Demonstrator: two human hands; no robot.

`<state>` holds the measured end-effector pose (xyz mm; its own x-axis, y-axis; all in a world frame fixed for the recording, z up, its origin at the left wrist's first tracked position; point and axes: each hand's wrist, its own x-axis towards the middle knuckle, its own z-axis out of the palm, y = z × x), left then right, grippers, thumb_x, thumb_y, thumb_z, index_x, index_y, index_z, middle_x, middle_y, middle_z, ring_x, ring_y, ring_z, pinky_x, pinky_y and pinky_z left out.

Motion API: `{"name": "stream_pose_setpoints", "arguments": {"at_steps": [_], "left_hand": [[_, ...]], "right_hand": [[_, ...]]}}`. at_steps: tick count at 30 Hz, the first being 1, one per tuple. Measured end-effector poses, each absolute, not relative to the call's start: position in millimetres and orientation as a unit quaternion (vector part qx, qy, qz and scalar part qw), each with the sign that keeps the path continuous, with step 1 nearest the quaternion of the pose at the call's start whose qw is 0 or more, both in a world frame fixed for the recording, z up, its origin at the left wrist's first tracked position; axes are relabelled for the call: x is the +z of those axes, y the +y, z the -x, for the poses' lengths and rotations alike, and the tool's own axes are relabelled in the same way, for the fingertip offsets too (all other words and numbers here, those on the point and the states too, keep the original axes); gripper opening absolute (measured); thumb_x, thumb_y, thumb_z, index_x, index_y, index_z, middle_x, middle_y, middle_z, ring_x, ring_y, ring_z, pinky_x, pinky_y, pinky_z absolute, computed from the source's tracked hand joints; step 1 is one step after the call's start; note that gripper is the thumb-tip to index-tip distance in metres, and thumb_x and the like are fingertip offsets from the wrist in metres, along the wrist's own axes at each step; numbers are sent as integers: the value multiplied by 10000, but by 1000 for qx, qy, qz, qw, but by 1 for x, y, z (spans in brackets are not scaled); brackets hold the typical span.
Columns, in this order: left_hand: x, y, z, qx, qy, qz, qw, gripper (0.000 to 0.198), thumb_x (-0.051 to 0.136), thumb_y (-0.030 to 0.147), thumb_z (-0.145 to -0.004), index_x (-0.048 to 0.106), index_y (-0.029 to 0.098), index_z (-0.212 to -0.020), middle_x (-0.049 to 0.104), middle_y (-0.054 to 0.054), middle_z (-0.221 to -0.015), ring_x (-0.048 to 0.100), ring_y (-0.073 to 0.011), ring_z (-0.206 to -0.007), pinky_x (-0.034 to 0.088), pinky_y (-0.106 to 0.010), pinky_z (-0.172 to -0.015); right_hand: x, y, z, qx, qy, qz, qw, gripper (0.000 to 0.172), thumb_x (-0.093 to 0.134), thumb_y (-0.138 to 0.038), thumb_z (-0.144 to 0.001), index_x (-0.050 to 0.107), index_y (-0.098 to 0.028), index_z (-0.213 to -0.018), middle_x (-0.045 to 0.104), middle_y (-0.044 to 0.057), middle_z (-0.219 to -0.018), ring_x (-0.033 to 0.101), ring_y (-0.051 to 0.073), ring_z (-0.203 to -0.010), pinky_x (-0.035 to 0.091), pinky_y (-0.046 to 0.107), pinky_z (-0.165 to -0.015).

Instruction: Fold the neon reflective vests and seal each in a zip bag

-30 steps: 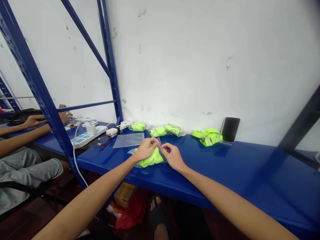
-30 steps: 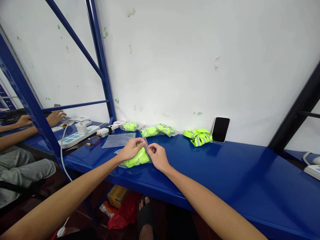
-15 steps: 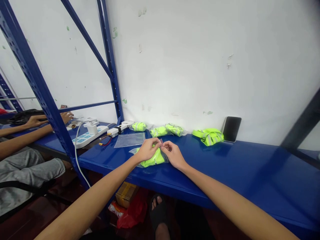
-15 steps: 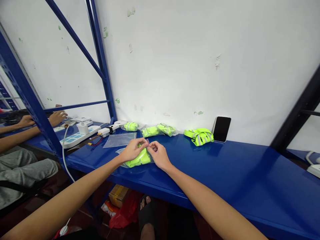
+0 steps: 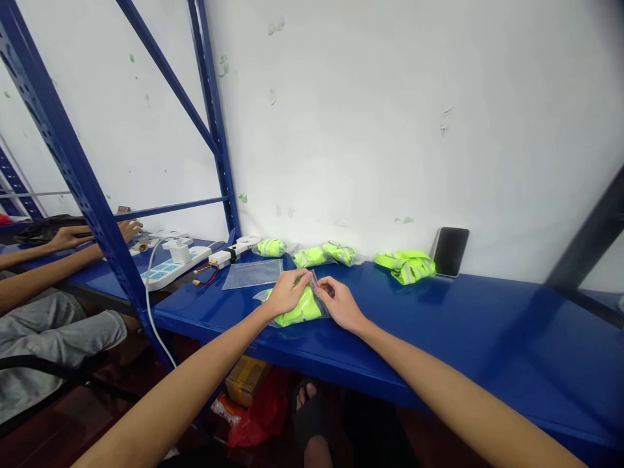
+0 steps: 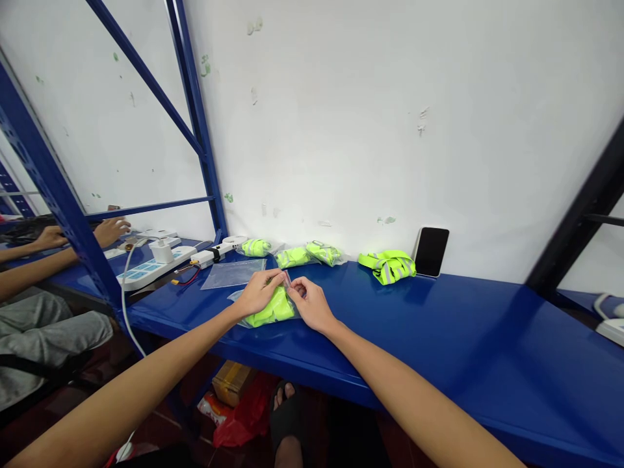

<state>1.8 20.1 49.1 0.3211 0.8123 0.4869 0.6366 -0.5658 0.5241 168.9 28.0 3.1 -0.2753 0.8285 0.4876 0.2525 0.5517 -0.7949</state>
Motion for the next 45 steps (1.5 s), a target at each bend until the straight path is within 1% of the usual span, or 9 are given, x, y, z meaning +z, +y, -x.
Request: {"name": "stream_pose_setpoints", "arguments": {"at_steps": [10, 14, 17, 21, 26, 30, 33, 41, 45], "left_hand": [[47, 23, -1, 398, 451, -790, 122, 372, 357, 380, -912, 631, 174, -769, 633, -1, -711, 552, -159, -673, 375, -251, -635], [63, 27, 3, 347, 454, -795, 206, 290, 556, 407, -775, 685, 158, -849, 694, -40, -809, 608, -196, -745, 431, -264, -658], [80, 27, 7, 259, 452, -821, 234, 253, 630, 389, -696, 720, 161, -755, 696, -38, -742, 611, -195, -700, 422, -254, -602], [95, 22, 10, 216, 466, -828, 226, 232, 610, 364, -699, 717, 158, -696, 631, -12, -593, 545, -152, -572, 345, -239, -498], [97, 23, 17, 247, 491, -801, 236, 222, 588, 357, -707, 685, 157, -697, 633, -13, -633, 545, -149, -596, 360, -240, -523], [103, 25, 28, 235, 474, -811, 250, 208, 577, 343, -724, 679, 162, -744, 669, -25, -714, 593, -167, -675, 412, -247, -588], [114, 21, 32, 201, 458, -837, 221, 174, 575, 297, -718, 674, 160, -760, 692, -31, -763, 623, -174, -726, 442, -245, -638], [132, -4, 10, 50, 505, -861, -36, 185, 581, 329, -726, 720, 237, -807, 721, -46, -826, 642, -234, -777, 420, -281, -608], [129, -6, 3, -5, 493, -866, -79, 184, 548, 289, -756, 723, 257, -799, 716, -55, -814, 643, -244, -761, 408, -292, -592]], "right_hand": [[2, 34, -172, 322, -737, 375, 462, 158, 571, -304, -774, 658, -173, -759, 634, 9, -718, 539, 152, -661, 407, 262, -630], [3, 30, -170, 294, -735, 380, 478, 176, 565, -321, -793, 654, -174, -757, 618, 11, -697, 522, 152, -646, 386, 254, -584], [6, 25, -168, 282, -737, 369, 491, 189, 571, -339, -802, 651, -171, -765, 625, 18, -710, 524, 149, -636, 392, 254, -582], [10, 22, -166, 315, -728, 351, 498, 229, 590, -375, -803, 681, -168, -838, 663, 38, -776, 565, 167, -688, 431, 272, -637], [11, 24, -169, 402, -700, 332, 488, 357, 616, -383, -792, 666, -170, -1074, 686, 58, -900, 614, 205, -831, 468, 304, -749], [10, 28, -173, 438, -694, 340, 459, 291, 631, -399, -776, 713, -159, -917, 678, 40, -760, 606, 190, -712, 463, 296, -689], [10, 26, -171, 417, -710, 331, 461, 259, 627, -399, -780, 716, -156, -772, 655, 28, -671, 578, 176, -653, 434, 282, -639], [8, 13, -161, 367, -718, 311, 503, 230, 624, -361, -790, 705, -158, -863, 679, 44, -784, 583, 171, -701, 437, 273, -653], [7, 11, -161, 332, -736, 313, 500, 219, 594, -361, -810, 687, -163, -832, 666, 38, -765, 577, 169, -699, 441, 276, -661]]}}
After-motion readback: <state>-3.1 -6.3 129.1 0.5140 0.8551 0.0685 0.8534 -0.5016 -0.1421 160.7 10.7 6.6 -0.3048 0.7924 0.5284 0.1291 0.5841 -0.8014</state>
